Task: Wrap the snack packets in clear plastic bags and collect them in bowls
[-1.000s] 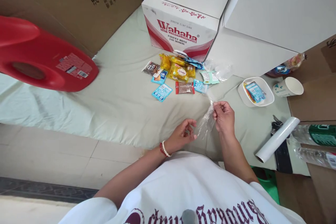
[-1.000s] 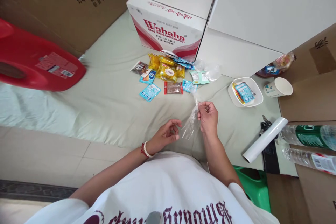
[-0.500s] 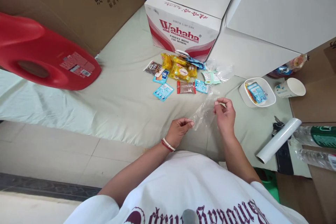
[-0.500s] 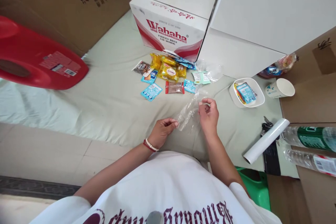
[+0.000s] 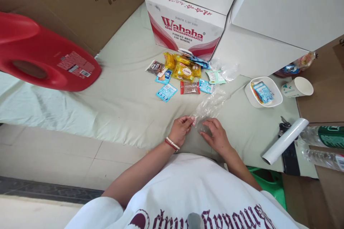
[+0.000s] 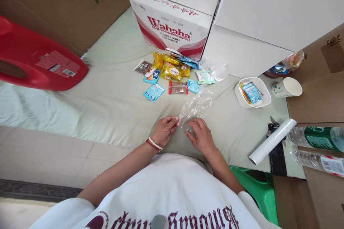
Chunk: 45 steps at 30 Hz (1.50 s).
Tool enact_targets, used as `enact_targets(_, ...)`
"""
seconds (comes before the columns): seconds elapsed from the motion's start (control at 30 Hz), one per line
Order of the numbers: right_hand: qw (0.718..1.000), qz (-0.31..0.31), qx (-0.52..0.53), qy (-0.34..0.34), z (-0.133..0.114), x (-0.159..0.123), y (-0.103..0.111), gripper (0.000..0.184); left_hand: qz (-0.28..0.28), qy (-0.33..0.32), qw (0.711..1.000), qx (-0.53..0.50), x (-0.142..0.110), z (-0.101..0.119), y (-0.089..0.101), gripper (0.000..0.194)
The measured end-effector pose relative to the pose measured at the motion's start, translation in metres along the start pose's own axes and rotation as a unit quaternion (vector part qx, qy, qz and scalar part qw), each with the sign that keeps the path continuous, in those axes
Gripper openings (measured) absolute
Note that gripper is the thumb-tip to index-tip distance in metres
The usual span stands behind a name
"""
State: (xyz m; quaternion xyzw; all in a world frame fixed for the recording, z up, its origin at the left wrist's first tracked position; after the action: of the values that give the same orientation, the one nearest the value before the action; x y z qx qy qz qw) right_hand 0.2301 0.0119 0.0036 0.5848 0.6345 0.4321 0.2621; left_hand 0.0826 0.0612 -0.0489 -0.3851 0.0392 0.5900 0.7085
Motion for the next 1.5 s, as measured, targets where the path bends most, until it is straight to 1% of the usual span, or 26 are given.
enact_targets(0.13, 0.999, 0.010, -0.034, 0.012, -0.001, -0.004, 0.001, 0.039, 0.003, -0.004, 1.000, -0.007, 0.002, 0.001, 0.000, 0.052)
enact_targets(0.23, 0.997, 0.025, -0.067, 0.017, -0.003, -0.003, -0.002, 0.040, 0.005, 0.000, 1.000, -0.015, 0.002, 0.000, 0.000, 0.050)
enact_targets(0.3, 0.996, 0.031, -0.080, 0.016, -0.005, 0.000, -0.007, 0.035, 0.005, 0.001, 1.000, -0.022, 0.002, 0.000, -0.001, 0.049)
enact_targets(0.37, 0.997, 0.029, -0.074, 0.011, -0.005, 0.003, -0.011, 0.024, 0.006, 0.000, 1.000, -0.027, 0.003, 0.000, 0.000, 0.050)
enact_targets(0.4, 0.998, 0.027, -0.063, 0.007, -0.005, 0.004, -0.012, 0.022, 0.008, 0.000, 1.000, -0.029, 0.003, 0.000, 0.000, 0.050)
enact_targets(0.47, 0.999, 0.026, -0.026, -0.007, -0.003, 0.005, -0.011, 0.023, 0.011, 0.000, 0.999, -0.032, 0.005, 0.000, 0.002, 0.051)
enact_targets(0.57, 0.996, 0.024, 0.069, -0.048, 0.001, 0.005, -0.006, 0.023, 0.009, -0.005, 1.000, -0.029, 0.006, 0.002, 0.003, 0.051)
enact_targets(0.63, 0.986, 0.021, 0.139, -0.088, 0.003, 0.006, -0.003, 0.023, 0.003, -0.018, 1.000, -0.008, 0.005, 0.002, 0.001, 0.048)
enact_targets(0.7, 0.967, 0.021, 0.208, -0.143, 0.006, 0.008, -0.004, 0.030, -0.007, -0.026, 1.000, 0.016, 0.002, 0.000, -0.002, 0.045)
enact_targets(0.77, 0.942, 0.030, 0.261, -0.211, 0.010, 0.011, -0.008, 0.039, -0.018, -0.045, 0.998, 0.051, 0.000, -0.002, -0.006, 0.038)
enact_targets(0.8, 0.928, 0.038, 0.281, -0.243, 0.013, 0.013, -0.010, 0.039, -0.017, -0.067, 0.995, 0.070, -0.001, 0.000, -0.006, 0.034)
enact_targets(0.87, 0.899, 0.054, 0.319, -0.294, 0.018, 0.016, -0.013, 0.034, 0.012, -0.133, 0.987, 0.090, -0.001, 0.011, -0.001, 0.026)
enact_targets(0.93, 0.866, 0.070, 0.372, -0.325, 0.024, 0.017, -0.013, 0.030, 0.062, -0.180, 0.981, 0.047, 0.001, 0.025, 0.015, 0.023)
enact_targets(0.97, 0.847, 0.077, 0.403, -0.338, 0.028, 0.016, -0.013, 0.031, 0.084, -0.185, 0.979, 0.007, 0.004, 0.030, 0.025, 0.024)
enact_targets(1.03, 0.809, 0.084, 0.456, -0.361, 0.035, 0.011, -0.014, 0.033, 0.116, -0.171, 0.976, -0.073, 0.011, 0.040, 0.044, 0.028)
enact_targets(1.1, 0.776, 0.081, 0.496, -0.381, 0.042, 0.001, -0.016, 0.035, 0.139, -0.153, 0.971, -0.122, 0.016, 0.050, 0.062, 0.031)
enact_targets(1.17, 0.757, 0.073, 0.515, -0.397, 0.048, -0.010, -0.017, 0.035, 0.154, -0.142, 0.969, -0.134, 0.017, 0.057, 0.073, 0.035)
enact_targets(1.2, 0.756, 0.063, 0.510, -0.404, 0.052, -0.016, -0.017, 0.035, 0.153, -0.136, 0.970, -0.130, 0.017, 0.060, 0.076, 0.038)
enact_targets(1.23, 0.767, 0.042, 0.493, -0.407, 0.054, -0.021, -0.015, 0.035, 0.144, -0.128, 0.973, -0.123, 0.016, 0.061, 0.076, 0.040)
enact_targets(1.27, 0.789, 0.010, 0.464, -0.401, 0.056, -0.025, -0.011, 0.034, 0.125, -0.119, 0.978, -0.117, 0.015, 0.062, 0.073, 0.040)
enact_targets(1.33, 0.851, -0.067, 0.374, -0.364, 0.058, -0.028, 0.003, 0.032, 0.070, -0.097, 0.987, -0.108, 0.011, 0.060, 0.061, 0.033)
enact_targets(1.37, 0.879, -0.091, 0.323, -0.339, 0.059, -0.027, 0.012, 0.033, 0.043, -0.087, 0.990, -0.101, 0.009, 0.058, 0.053, 0.030)
enact_targets(1.4, 0.901, -0.097, 0.280, -0.317, 0.061, -0.024, 0.023, 0.037, 0.024, -0.080, 0.993, -0.085, 0.007, 0.056, 0.045, 0.029)
enact_targets(1.43, 0.917, -0.086, 0.247, -0.302, 0.064, -0.019, 0.034, 0.043, 0.012, -0.079, 0.995, -0.052, 0.005, 0.054, 0.038, 0.031)
enact_targets(1.5, 0.932, -0.037, 0.210, -0.291, 0.069, -0.007, 0.049, 0.055, 0.017, -0.098, 0.993, 0.066, 0.002, 0.052, 0.025, 0.040)
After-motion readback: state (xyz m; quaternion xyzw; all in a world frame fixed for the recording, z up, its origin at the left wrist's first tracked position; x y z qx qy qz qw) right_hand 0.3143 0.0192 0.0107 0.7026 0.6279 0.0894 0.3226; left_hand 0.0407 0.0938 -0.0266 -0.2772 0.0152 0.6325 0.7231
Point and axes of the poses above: each hand's wrist, its own x-axis towards the middle knuckle, its own y-axis out of the back of the hand, z = x × y, the point moved 8 cm from there along x, towards the middle knuckle, and after that the axes turned 7 degrees about -x, right-handed, at the moved point
